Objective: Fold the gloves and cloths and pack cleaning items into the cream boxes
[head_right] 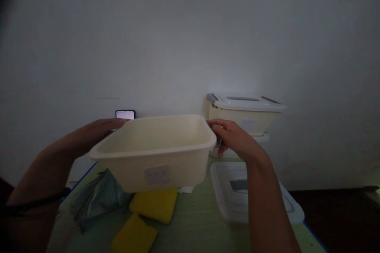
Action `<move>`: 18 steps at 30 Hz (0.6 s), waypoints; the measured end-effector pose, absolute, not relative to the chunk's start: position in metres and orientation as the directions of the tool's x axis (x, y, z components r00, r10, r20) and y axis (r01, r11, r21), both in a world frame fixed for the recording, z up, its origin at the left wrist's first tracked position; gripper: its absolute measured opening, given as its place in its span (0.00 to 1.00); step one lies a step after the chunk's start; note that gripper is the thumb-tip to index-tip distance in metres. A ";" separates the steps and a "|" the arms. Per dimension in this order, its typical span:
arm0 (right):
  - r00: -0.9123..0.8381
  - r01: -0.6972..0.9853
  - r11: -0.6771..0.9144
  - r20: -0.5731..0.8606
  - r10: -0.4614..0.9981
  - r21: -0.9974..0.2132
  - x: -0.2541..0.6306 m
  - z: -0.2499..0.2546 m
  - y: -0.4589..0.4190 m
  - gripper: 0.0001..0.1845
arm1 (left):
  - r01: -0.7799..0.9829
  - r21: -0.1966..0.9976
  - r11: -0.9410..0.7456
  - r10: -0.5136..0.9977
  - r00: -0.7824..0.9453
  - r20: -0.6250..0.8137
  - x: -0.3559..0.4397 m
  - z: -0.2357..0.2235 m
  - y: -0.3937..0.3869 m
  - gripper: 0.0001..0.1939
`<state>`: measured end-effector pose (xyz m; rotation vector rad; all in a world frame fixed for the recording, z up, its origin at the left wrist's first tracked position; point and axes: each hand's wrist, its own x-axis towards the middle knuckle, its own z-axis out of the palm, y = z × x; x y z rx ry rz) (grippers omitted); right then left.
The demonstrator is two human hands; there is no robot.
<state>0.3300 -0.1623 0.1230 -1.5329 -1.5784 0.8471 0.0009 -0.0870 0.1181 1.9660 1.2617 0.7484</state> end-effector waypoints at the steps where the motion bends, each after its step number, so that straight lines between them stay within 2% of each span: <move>1: 0.019 0.463 0.071 0.090 0.996 -0.884 0.330 0.124 -0.163 0.20 | 0.435 0.857 -0.277 0.926 0.358 0.118 0.001 0.121 -0.088 0.22; 4: 0.043 0.434 0.095 0.125 0.991 -0.896 0.329 0.124 -0.162 0.21 | 0.226 0.955 -0.194 0.938 0.329 0.112 0.003 0.127 -0.089 0.25; 8: 0.098 0.452 0.144 0.209 0.973 -0.881 0.325 0.120 -0.154 0.21 | 0.136 0.960 -0.247 0.936 0.288 0.200 0.006 0.129 -0.091 0.27; 11: 0.060 0.429 0.213 0.262 0.963 -0.878 0.325 0.115 -0.148 0.22 | 0.125 0.944 -0.306 0.921 0.290 0.260 0.010 0.127 -0.093 0.26; 15: 0.033 0.377 0.306 0.343 0.939 -0.874 0.325 0.113 -0.147 0.20 | 0.213 0.939 -0.269 0.948 0.229 0.219 0.018 0.126 -0.096 0.25; 18: 0.047 0.422 0.331 0.385 0.922 -0.844 0.323 0.116 -0.150 0.18 | 0.194 0.949 -0.248 0.961 0.173 0.216 0.024 0.128 -0.098 0.23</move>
